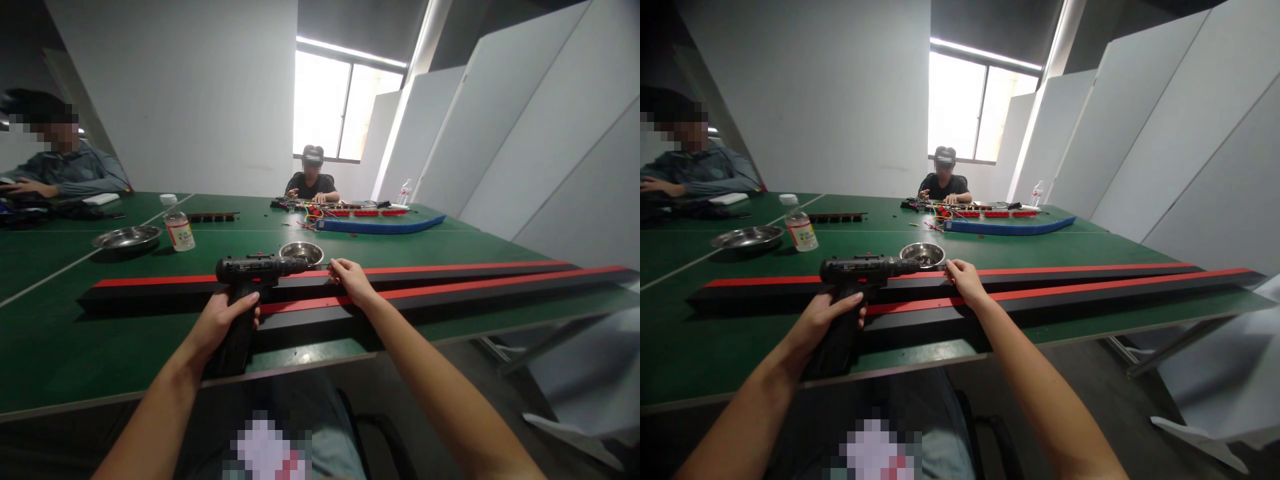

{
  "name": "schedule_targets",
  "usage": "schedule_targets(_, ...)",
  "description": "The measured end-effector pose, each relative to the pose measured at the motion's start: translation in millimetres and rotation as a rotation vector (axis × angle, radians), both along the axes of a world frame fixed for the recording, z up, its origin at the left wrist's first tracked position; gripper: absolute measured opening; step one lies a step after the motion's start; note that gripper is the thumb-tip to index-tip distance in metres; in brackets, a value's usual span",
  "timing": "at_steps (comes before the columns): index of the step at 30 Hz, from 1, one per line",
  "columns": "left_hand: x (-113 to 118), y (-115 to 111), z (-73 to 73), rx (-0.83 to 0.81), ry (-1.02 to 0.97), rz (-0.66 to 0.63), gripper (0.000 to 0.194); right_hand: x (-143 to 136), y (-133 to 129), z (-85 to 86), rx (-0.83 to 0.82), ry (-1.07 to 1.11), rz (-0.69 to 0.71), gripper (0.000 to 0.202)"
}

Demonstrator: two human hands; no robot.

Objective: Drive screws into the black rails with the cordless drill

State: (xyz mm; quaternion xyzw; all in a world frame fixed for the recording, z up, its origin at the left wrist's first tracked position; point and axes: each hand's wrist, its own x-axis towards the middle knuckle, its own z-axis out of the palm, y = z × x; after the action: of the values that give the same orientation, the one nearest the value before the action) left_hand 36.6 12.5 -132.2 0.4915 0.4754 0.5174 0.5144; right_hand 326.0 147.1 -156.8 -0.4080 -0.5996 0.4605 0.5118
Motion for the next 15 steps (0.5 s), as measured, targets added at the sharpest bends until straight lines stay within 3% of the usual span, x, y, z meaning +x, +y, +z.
schedule_targets(15, 5.7, -5.3, 7.0, 0.043, 0.054, 0.012, 0.037, -1.2, 0.5, 1.2, 0.037, -0.036, 0.029, 0.043)
